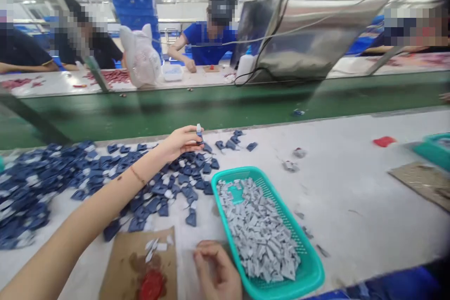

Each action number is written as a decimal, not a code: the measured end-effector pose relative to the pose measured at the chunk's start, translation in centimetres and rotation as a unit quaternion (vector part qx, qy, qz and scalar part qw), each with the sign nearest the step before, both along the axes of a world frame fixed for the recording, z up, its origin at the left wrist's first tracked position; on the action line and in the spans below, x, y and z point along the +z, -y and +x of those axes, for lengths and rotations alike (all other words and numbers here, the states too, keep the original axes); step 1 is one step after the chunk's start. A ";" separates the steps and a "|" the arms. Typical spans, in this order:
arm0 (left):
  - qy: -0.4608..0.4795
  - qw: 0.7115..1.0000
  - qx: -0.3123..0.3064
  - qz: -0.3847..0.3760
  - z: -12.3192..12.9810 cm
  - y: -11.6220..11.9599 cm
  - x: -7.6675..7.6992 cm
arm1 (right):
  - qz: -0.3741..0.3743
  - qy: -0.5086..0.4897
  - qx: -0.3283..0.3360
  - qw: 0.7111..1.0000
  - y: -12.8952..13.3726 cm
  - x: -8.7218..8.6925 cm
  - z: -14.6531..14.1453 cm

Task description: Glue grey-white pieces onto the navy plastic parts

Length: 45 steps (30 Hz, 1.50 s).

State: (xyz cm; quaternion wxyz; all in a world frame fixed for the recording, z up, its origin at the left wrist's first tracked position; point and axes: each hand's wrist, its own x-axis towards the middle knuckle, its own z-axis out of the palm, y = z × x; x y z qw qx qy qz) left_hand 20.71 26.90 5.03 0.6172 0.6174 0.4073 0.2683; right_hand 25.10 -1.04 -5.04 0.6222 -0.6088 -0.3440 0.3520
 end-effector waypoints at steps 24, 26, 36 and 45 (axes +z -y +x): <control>0.072 0.954 0.275 0.094 -20.7 25.7 -9.0 | -0.207 -0.096 0.116 0.967 0.1 4.7 -5.4; 0.069 0.952 0.279 0.108 -20.7 25.7 -9.1 | -0.210 -0.080 0.126 0.966 -0.1 4.8 -5.6; 0.040 0.959 0.259 0.110 -20.6 25.8 -8.3 | -0.210 -0.067 0.118 0.968 -0.3 4.9 -5.9; 0.062 0.966 0.242 0.070 -19.9 25.6 -7.5 | -0.212 -0.067 0.120 0.968 -0.4 4.9 -5.8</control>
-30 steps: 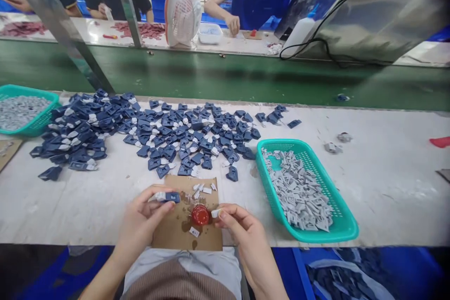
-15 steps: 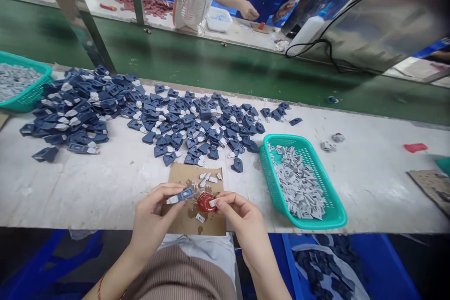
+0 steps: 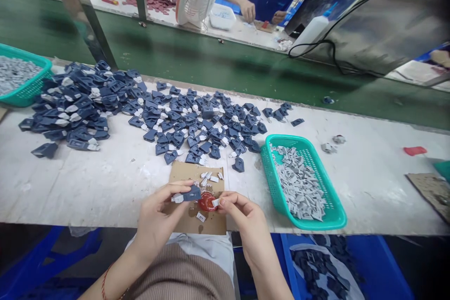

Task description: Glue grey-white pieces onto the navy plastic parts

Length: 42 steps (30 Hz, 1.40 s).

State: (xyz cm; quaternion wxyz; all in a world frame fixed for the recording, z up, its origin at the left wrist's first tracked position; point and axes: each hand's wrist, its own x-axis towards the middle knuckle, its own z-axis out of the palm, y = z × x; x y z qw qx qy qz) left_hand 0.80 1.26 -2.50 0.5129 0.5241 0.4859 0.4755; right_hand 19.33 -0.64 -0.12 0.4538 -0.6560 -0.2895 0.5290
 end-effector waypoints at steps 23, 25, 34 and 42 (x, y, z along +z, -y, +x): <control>-0.021 0.992 0.002 0.125 1.1 0.2 2.0 | 0.041 -0.104 0.001 0.994 -0.6 3.9 -2.5; -0.025 0.991 0.008 0.129 1.1 0.2 2.0 | 0.044 -0.101 0.002 0.994 -0.6 3.9 -2.6; -0.048 0.984 0.030 0.166 0.9 0.5 2.1 | 0.071 -0.032 -0.001 0.997 -0.4 2.9 -3.4; -0.069 0.975 0.058 0.203 1.1 1.0 2.2 | 0.095 -0.052 -0.030 0.994 -0.1 3.9 -4.5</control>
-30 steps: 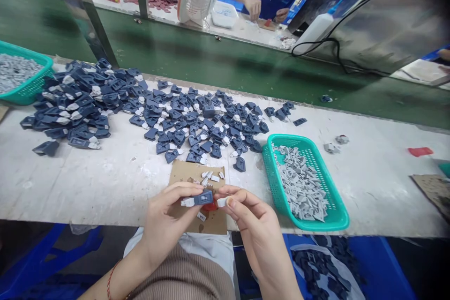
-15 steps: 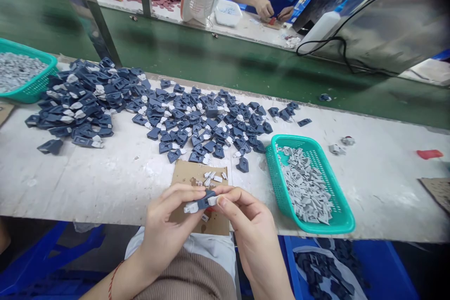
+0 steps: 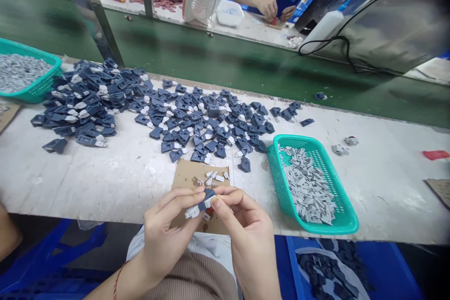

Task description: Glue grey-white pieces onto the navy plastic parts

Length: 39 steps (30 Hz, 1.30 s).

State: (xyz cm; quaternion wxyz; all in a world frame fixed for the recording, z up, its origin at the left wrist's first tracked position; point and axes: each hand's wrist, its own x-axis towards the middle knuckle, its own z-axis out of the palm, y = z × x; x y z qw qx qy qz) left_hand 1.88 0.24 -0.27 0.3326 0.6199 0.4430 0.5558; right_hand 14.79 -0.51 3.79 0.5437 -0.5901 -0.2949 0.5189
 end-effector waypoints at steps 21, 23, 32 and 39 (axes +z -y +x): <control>0.025 0.998 -0.040 0.031 0.3 0.1 1.2 | 0.041 0.071 0.147 0.986 1.0 0.5 0.1; 0.039 0.998 -0.036 0.022 0.6 0.3 1.2 | 0.057 0.094 0.129 0.986 1.2 0.5 -0.1; 0.049 0.997 -0.047 0.030 1.3 0.4 1.4 | 0.037 0.104 0.068 0.992 1.6 0.4 -0.1; -0.063 0.976 -0.078 0.195 0.3 -0.7 1.7 | -0.025 0.081 0.108 0.991 2.3 1.0 0.3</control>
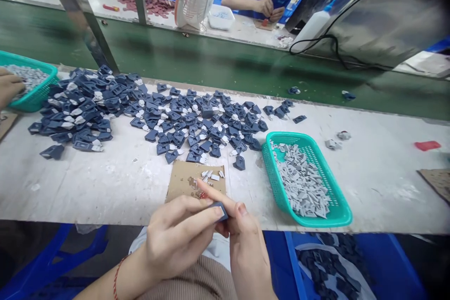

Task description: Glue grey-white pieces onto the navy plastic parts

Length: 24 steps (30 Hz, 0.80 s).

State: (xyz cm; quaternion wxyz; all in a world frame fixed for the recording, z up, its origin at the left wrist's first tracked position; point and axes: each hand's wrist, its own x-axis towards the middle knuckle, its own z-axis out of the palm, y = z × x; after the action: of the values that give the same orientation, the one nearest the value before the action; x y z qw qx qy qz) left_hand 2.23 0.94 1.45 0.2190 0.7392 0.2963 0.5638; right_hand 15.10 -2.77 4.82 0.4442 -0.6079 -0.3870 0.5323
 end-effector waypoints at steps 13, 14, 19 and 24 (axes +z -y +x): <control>-0.053 0.993 -0.037 0.099 -0.1 -1.7 0.5 | 0.110 0.094 0.025 0.989 0.2 -0.9 0.5; -0.055 0.993 -0.042 0.097 -0.1 -1.7 0.5 | 0.121 0.101 0.032 0.987 0.1 -0.8 0.5; -0.081 0.991 -0.075 0.076 -0.1 -1.9 0.4 | 0.159 0.143 0.042 0.976 -0.3 -0.9 1.0; -0.089 0.989 -0.116 0.022 0.6 -2.4 0.5 | 0.167 0.159 0.043 0.972 -0.6 -1.1 1.7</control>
State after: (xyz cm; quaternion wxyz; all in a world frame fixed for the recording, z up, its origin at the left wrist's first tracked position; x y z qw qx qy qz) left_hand 2.83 3.35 2.00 0.2395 0.8201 0.2148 0.4732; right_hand 16.76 -2.13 3.75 0.4489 -0.5843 -0.5623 0.3753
